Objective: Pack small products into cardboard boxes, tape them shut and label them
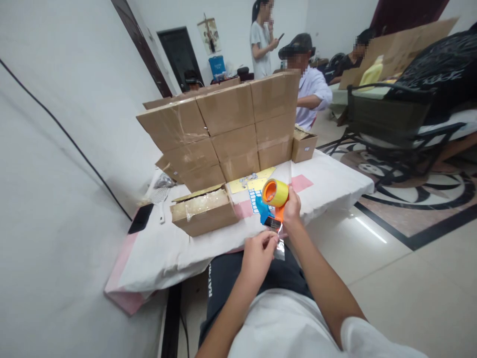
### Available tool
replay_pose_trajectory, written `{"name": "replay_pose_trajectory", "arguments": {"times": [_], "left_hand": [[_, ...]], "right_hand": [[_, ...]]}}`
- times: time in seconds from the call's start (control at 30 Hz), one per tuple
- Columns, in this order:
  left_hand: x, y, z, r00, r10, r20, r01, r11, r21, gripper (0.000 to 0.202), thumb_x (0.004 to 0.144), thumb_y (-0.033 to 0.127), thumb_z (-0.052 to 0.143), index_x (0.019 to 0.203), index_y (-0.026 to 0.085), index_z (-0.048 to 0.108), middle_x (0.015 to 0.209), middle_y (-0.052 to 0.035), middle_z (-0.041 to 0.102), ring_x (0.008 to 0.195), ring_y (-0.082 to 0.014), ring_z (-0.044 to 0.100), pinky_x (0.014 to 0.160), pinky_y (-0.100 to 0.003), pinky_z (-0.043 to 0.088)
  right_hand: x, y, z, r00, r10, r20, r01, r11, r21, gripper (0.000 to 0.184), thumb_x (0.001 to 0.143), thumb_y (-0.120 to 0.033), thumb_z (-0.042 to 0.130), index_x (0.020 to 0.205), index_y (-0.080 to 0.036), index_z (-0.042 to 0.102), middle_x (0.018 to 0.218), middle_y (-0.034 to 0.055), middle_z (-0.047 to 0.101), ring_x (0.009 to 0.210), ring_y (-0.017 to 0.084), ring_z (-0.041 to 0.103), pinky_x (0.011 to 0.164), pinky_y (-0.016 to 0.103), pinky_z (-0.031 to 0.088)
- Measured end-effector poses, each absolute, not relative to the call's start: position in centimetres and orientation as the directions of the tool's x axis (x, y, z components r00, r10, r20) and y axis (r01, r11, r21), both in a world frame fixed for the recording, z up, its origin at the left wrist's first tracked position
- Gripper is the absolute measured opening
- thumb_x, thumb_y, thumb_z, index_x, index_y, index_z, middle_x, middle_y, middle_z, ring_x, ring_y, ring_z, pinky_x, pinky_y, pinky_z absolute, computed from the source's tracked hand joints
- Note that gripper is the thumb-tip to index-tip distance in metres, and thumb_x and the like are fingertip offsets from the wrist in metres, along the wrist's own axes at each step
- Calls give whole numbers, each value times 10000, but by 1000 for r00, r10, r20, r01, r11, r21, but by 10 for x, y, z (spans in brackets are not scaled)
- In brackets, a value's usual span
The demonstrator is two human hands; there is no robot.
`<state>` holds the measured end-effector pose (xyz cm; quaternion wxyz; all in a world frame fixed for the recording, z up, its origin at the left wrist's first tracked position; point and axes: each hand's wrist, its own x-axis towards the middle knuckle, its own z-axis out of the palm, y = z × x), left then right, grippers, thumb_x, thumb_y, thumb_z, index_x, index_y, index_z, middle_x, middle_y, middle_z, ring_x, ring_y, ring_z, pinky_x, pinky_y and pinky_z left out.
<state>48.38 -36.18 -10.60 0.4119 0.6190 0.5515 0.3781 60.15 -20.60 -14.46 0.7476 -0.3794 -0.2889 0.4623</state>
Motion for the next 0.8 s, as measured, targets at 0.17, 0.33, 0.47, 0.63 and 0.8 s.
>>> {"name": "replay_pose_trajectory", "arguments": {"times": [0.17,0.33,0.47,0.63,0.8], "left_hand": [[488,-379,-116,158,986,59,497,-131,858,233,922,279,545,886,227,769,737,-35,768,669,-197,696,688,-299,493],[485,-389,-122,156,988,-7,473,-68,878,228,914,290,549,926,231,769,745,-32,776,595,-190,678,660,-304,514],[481,-392,-128,144,989,-28,446,-40,894,240,912,301,550,952,225,774,730,-32,771,568,-180,665,615,-288,512],[474,-397,-128,105,991,-82,408,32,912,252,899,319,563,969,211,779,742,-40,772,540,-164,649,532,-258,495],[466,-399,-124,79,988,-134,366,97,925,285,894,345,564,988,186,782,744,-42,767,476,-138,612,488,-242,480]], "right_hand": [[611,-201,-141,468,883,-31,-535,255,-805,521,753,-765,599,826,-255,520,682,-27,619,681,198,662,598,321,563],[615,-213,-130,382,924,-27,-598,224,-770,560,740,-751,682,876,-211,617,742,5,685,671,188,686,599,318,592],[611,-227,-126,337,939,75,-521,252,-815,430,661,-505,875,843,-184,655,697,-19,684,601,147,665,584,265,580],[608,-236,-119,273,953,130,-480,252,-840,359,731,-460,818,884,-176,659,731,29,737,653,187,726,638,302,612],[607,-244,-106,231,957,177,-433,264,-862,334,782,-437,779,956,-183,651,697,25,744,622,186,720,624,312,613]]}}
